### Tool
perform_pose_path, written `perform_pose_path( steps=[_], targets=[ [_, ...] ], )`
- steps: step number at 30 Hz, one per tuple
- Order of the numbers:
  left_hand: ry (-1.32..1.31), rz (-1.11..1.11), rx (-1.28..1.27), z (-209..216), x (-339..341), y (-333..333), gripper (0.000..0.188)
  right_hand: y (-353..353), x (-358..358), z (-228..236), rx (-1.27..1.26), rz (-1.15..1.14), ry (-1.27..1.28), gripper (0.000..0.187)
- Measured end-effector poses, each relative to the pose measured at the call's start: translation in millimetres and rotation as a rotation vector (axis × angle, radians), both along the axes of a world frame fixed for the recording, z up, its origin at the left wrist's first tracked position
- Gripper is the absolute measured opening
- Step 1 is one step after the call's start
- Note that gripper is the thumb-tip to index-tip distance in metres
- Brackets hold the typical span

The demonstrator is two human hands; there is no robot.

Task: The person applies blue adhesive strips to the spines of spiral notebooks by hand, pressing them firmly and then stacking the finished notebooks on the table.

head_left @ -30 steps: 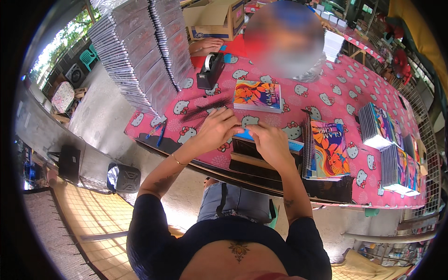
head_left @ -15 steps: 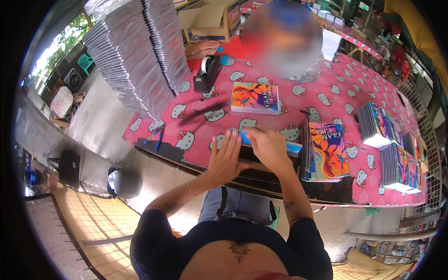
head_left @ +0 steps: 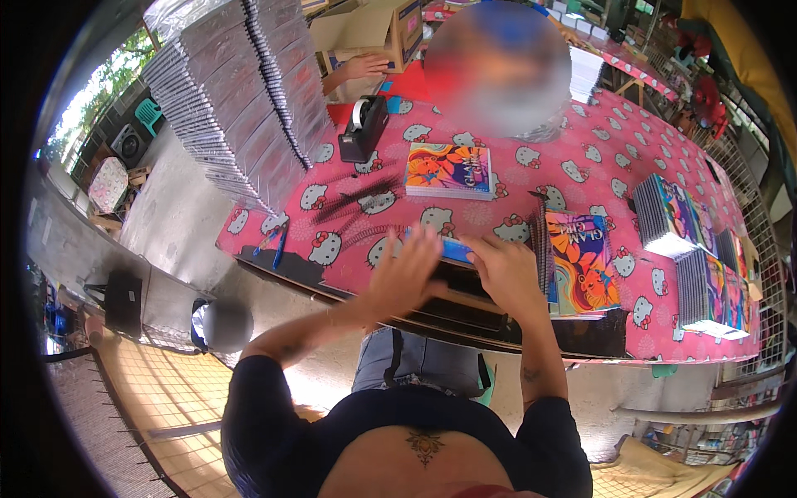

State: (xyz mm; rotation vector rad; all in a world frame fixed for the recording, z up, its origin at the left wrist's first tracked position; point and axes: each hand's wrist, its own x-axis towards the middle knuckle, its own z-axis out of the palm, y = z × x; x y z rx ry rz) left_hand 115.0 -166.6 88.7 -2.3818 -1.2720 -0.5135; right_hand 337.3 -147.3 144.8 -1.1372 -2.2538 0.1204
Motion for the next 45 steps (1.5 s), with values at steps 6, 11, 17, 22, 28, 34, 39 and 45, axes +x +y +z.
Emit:
perform_pose_path(
  steps=[6, 11, 17, 22, 28, 34, 39, 45],
  targets=[
    [0.017, 0.096, 0.128, 44, 2, 40, 0.091, 5, -1, 0, -0.048, 0.044, 0.020, 0.033],
    [0.083, -0.072, -0.039, 0, 10, 8, 0.093, 6, 0, 3, -0.048, -0.001, 0.014, 0.035],
    [-0.032, -0.206, -0.136, -15, 14, -3, 0.090, 3, 0, -1, -0.071, -0.021, 0.029, 0.046],
    [-0.022, -0.018, 0.092, 33, 20, 41, 0.092, -7, 1, 6, -0.014, -0.056, 0.086, 0.059],
    [-0.040, -0.197, -0.197, 23, 18, 16, 0.079, -18, 28, -43, -0.402, 0.125, 1.102, 0.062],
    [-0.085, -0.108, -0.024, 44, 27, 24, 0.067, -6, 10, -80, -0.281, -0.030, 1.066, 0.036],
    [-0.093, -0.156, -0.072, -5, 23, 2, 0.083, -7, 5, -80, -0.248, -0.070, 1.057, 0.035],
    [0.066, -0.300, -0.141, 7, 25, -14, 0.094, -10, 2, -86, -0.291, -0.065, 1.070, 0.040]
  ],
)
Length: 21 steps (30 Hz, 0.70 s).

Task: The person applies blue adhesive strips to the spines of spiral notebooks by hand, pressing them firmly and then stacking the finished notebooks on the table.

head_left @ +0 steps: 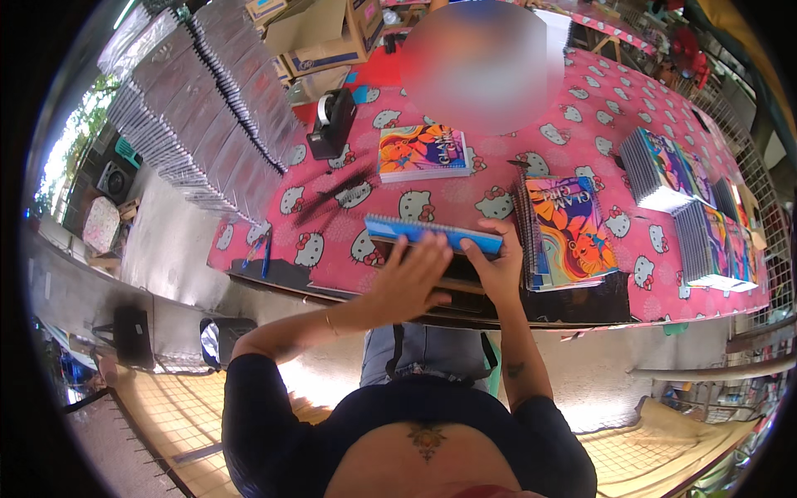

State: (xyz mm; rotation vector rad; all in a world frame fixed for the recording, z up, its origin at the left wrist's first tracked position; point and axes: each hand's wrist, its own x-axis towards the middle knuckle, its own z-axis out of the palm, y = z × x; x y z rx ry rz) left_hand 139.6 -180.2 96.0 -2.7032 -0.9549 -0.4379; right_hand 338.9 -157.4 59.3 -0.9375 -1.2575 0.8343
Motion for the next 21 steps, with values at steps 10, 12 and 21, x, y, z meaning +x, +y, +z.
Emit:
perform_pose_path(
  steps=[10, 12, 21],
  targets=[
    [-0.083, 0.121, 0.174, 13, 14, 34, 0.083, -4, 22, 7, -0.051, 0.133, -0.120, 0.023],
    [-0.135, 0.222, 0.207, 36, 19, 58, 0.081, -3, 25, 9, -0.093, 0.212, -0.114, 0.021],
    [-0.052, 0.020, 0.161, 9, 28, 46, 0.086, -5, 31, 14, -0.012, 0.201, -0.257, 0.024]
  ],
)
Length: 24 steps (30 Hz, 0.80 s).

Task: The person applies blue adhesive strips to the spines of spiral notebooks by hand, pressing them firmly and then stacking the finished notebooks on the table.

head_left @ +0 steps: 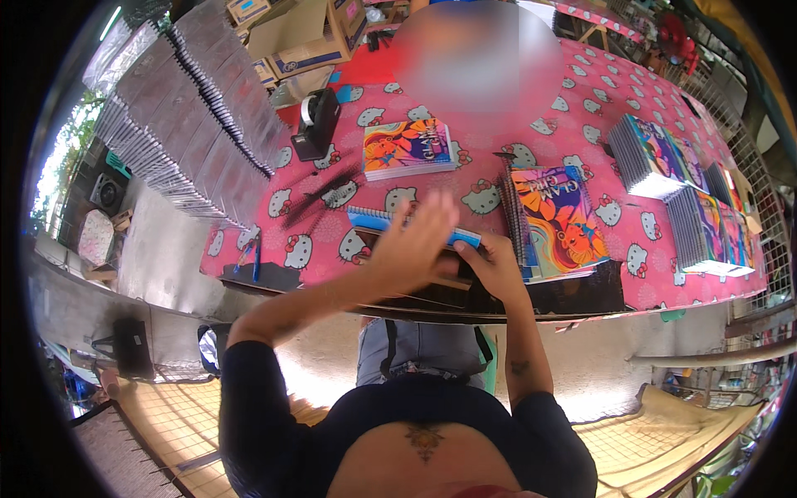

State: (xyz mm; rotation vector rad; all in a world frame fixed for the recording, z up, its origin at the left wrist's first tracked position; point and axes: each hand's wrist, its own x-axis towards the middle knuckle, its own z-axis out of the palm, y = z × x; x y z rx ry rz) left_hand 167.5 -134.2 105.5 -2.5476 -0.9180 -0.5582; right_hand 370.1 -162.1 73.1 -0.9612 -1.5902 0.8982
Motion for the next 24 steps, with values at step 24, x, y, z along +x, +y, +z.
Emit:
perform_pose_path(
  steps=[24],
  targets=[
    [-0.296, -0.181, -0.314, 29, 5, 5, 0.018, -1, 32, 37, -0.103, 0.049, -0.004, 0.028]
  ],
)
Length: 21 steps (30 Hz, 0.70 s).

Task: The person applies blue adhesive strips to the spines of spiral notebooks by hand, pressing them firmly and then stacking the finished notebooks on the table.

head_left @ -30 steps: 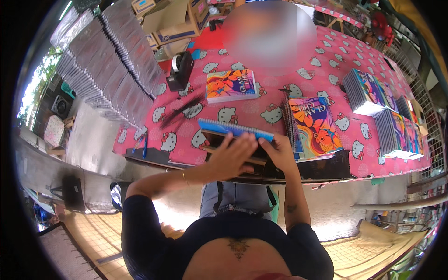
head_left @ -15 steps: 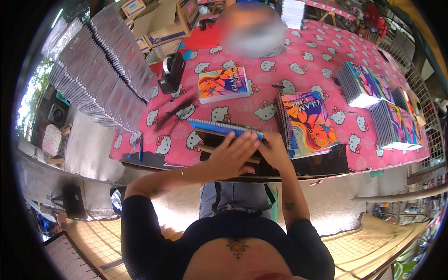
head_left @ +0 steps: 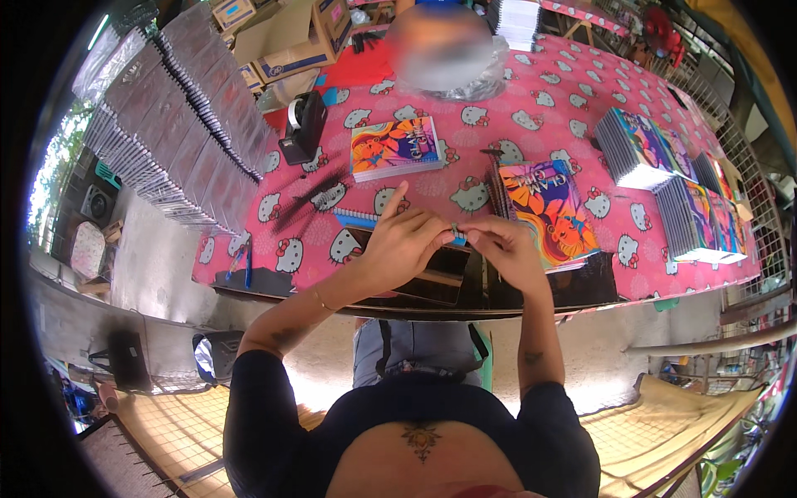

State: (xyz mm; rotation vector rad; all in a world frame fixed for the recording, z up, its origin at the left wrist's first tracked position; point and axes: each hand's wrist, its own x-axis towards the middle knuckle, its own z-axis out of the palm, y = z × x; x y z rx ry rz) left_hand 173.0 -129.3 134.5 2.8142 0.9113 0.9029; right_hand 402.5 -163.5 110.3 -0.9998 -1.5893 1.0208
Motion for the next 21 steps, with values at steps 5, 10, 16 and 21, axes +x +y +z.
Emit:
perform_pose_path(
  steps=[5, 10, 16, 21],
  targets=[
    [0.001, 0.013, 0.009, 2, 0, -1, 0.013, 9, 0, 20, 0.090, 0.048, -0.122, 0.010],
    [-0.089, 0.014, 0.049, 2, 7, -23, 0.016, -1, -29, 6, 0.339, -0.306, -0.357, 0.011],
    [-0.104, -0.293, -0.115, 56, -9, -11, 0.024, -16, -20, 10, 0.156, -0.040, -0.050, 0.025],
    [-0.674, 0.067, -0.271, 72, -40, 95, 0.025, -49, 24, 48, 0.361, -0.530, -0.217, 0.033]
  ],
)
